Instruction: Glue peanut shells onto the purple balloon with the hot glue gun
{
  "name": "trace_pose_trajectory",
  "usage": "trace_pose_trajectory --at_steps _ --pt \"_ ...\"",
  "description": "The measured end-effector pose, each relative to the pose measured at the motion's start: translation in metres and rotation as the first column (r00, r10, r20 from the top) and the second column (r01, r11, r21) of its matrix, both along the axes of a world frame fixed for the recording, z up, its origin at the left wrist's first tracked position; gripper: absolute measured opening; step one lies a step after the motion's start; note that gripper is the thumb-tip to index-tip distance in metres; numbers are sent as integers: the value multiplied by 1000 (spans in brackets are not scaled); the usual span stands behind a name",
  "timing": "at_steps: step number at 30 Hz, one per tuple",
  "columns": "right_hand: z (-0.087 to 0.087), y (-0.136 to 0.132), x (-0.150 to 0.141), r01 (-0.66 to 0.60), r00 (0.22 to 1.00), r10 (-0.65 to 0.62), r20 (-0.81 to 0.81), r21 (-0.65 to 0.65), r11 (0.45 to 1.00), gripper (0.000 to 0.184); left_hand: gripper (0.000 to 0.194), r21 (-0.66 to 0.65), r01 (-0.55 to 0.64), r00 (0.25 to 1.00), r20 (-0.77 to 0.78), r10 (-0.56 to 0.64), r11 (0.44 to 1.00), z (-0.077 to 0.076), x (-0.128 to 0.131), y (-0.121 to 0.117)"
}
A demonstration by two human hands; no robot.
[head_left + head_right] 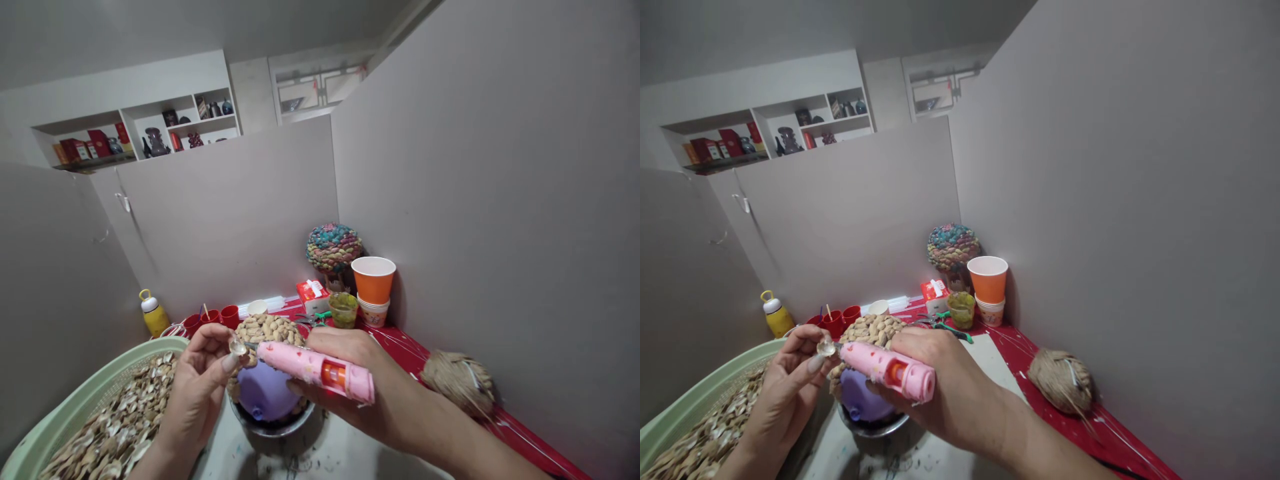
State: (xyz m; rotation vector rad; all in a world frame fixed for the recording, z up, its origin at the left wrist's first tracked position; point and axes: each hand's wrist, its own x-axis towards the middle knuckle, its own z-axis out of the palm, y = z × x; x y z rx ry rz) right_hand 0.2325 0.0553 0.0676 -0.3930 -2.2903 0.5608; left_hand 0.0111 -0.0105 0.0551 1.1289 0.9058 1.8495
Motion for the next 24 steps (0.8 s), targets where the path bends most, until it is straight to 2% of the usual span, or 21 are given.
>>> trace_pose_trajectory --at_steps 14,24 --pt "-3 1 0 14 999 -16 35 47 999 34 28 3 -17 1000 -6 17 1000 0 0 0" --pt "-2 0 0 37 999 -37 33 20 999 36 28 2 -38 999 -4 38 999 1 0 -1"
